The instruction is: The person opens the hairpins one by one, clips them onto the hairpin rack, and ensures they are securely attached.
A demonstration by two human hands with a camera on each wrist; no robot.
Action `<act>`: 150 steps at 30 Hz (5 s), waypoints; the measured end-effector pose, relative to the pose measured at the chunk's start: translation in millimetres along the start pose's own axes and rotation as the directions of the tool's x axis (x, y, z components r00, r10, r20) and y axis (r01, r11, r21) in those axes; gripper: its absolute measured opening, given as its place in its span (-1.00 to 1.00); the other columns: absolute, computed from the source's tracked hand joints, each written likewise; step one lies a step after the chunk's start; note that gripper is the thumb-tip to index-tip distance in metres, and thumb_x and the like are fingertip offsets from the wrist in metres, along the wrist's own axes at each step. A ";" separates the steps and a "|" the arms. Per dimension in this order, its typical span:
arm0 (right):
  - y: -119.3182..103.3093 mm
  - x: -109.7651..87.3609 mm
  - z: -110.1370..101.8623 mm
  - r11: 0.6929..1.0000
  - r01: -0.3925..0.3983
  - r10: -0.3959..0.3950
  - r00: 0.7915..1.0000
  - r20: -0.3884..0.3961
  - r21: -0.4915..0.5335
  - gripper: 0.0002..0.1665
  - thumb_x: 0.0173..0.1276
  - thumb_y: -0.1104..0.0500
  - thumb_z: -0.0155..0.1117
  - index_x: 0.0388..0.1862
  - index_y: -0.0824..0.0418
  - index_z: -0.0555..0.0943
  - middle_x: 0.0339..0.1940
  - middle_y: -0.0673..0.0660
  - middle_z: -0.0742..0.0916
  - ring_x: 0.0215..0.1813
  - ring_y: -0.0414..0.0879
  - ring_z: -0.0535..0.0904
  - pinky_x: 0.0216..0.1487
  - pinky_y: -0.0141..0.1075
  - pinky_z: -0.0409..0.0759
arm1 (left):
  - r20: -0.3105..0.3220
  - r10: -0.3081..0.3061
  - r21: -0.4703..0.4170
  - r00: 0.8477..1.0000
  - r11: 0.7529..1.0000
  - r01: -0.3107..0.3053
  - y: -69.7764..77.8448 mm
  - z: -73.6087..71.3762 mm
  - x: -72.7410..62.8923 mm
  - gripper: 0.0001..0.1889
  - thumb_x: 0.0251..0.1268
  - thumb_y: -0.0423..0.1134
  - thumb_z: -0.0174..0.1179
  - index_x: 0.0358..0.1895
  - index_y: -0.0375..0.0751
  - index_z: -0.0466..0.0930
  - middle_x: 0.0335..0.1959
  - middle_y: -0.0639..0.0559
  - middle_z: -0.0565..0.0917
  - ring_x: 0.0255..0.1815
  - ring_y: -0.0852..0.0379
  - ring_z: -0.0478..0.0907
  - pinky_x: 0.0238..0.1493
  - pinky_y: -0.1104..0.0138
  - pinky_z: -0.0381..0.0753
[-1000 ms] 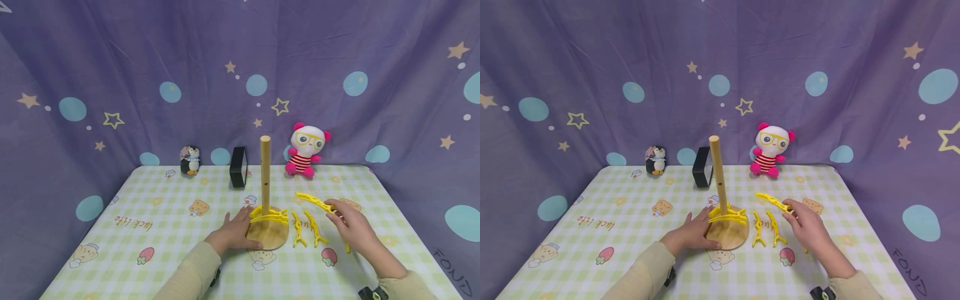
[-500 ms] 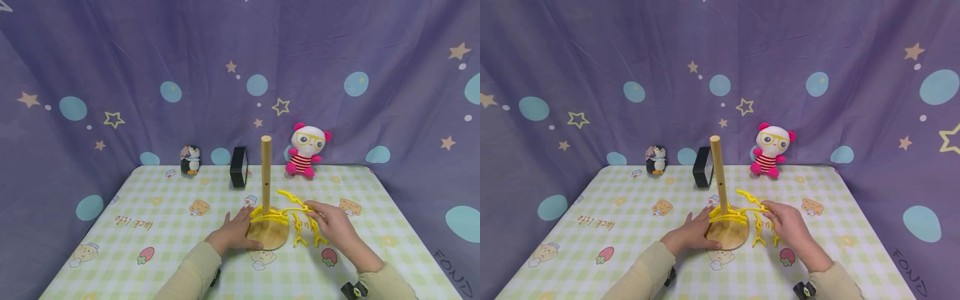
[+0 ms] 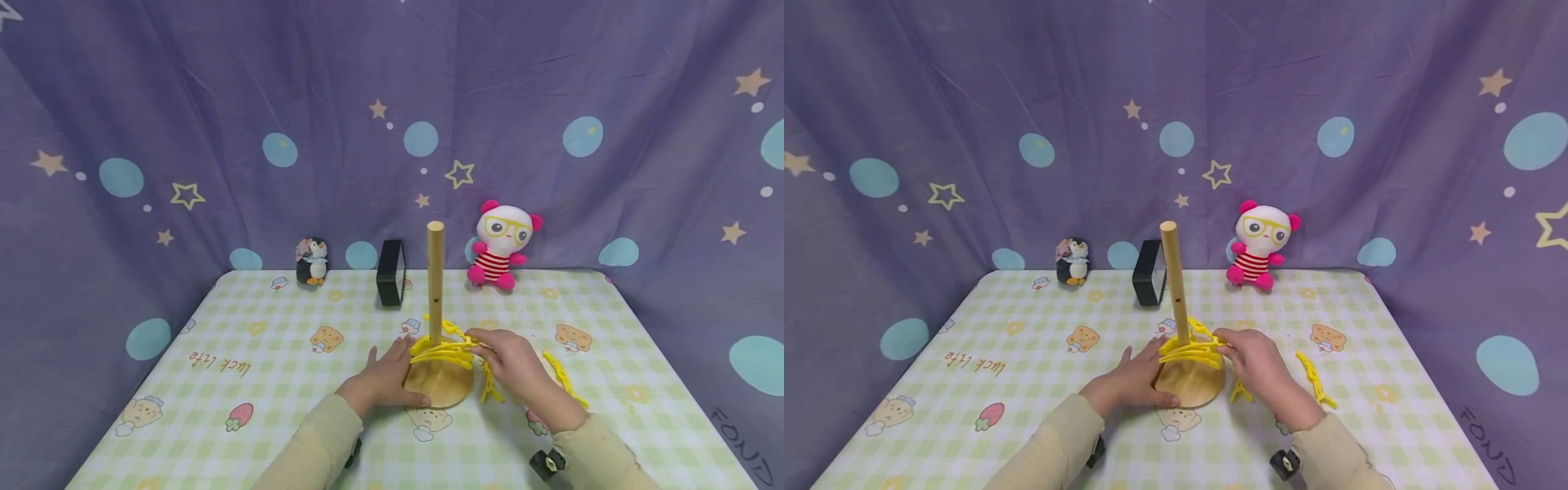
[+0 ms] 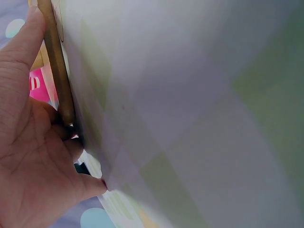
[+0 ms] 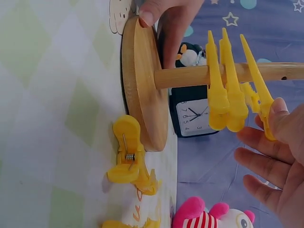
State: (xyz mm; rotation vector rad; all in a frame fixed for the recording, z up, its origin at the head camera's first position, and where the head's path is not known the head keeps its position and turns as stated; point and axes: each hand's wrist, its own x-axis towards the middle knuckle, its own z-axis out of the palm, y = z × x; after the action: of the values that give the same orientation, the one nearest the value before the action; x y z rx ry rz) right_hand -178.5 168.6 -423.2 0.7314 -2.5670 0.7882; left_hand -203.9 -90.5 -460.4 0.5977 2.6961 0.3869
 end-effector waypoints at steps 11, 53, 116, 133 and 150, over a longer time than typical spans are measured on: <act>-4.7 6.3 12.1 0.999 -0.005 0.003 0.999 0.045 0.050 -0.68 0.31 0.25 0.33 0.04 0.19 0.68 0.03 0.11 0.74 0.07 0.05 0.66 0.09 -0.05 0.58 | 0.003 0.004 -0.006 1.000 1.000 -0.004 3.1 -3.3 -2.7 0.18 0.00 0.44 0.25 0.57 -0.15 -0.06 0.60 0.01 -0.08 0.59 0.03 -0.20 0.45 -0.20 -0.26; 44.8 -53.5 -38.9 0.964 -0.265 0.259 0.949 0.177 0.008 -0.40 0.30 0.13 0.38 0.31 0.18 0.48 0.29 0.22 0.56 0.23 0.21 0.51 0.02 0.05 0.58 | 0.021 -0.009 0.026 1.000 1.000 0.008 -0.8 1.7 1.2 0.23 -0.01 0.50 0.19 0.57 -0.21 -0.11 0.61 0.02 -0.18 0.59 0.05 -0.23 0.45 -0.18 -0.28; 89.2 -92.2 -51.1 0.845 -0.453 0.528 0.790 0.312 -0.282 -0.41 -0.06 -0.19 0.57 -0.43 0.17 0.43 -0.48 0.04 0.44 -0.42 -0.08 0.32 -0.42 -0.22 0.29 | 0.016 -0.017 0.020 1.000 1.000 0.016 -0.1 2.0 1.6 0.21 -0.02 0.51 0.19 0.57 -0.19 -0.08 0.61 0.02 -0.17 0.59 0.05 -0.23 0.46 -0.17 -0.28; 75.1 -79.2 -53.8 0.892 -0.447 0.451 0.889 0.082 -0.067 -0.56 0.26 0.09 0.42 -0.03 0.24 0.44 -0.09 0.27 0.69 -0.32 -0.07 0.63 -0.35 -0.14 0.53 | 0.006 -0.006 0.016 1.000 1.000 0.006 -0.1 1.7 0.2 0.21 -0.01 0.49 0.20 0.57 -0.19 -0.07 0.61 0.01 -0.16 0.59 0.05 -0.21 0.46 -0.17 -0.27; 28.8 -44.2 -54.6 0.984 -0.171 0.170 0.985 -0.011 -0.058 -0.58 0.36 0.26 0.28 0.19 0.30 0.55 -0.07 0.17 0.68 -0.17 0.00 0.61 -0.21 -0.06 0.61 | 0.008 -0.016 0.011 1.000 1.000 0.016 -0.7 1.6 1.0 0.21 -0.02 0.50 0.20 0.57 -0.16 -0.08 0.61 0.02 -0.16 0.59 0.06 -0.23 0.46 -0.16 -0.28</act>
State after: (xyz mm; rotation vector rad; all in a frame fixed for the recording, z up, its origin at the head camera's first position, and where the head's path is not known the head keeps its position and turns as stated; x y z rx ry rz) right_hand -149.6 238.0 -413.2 0.4952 -2.6615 0.7606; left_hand -204.4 -90.4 -462.3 0.5793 2.6951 0.3646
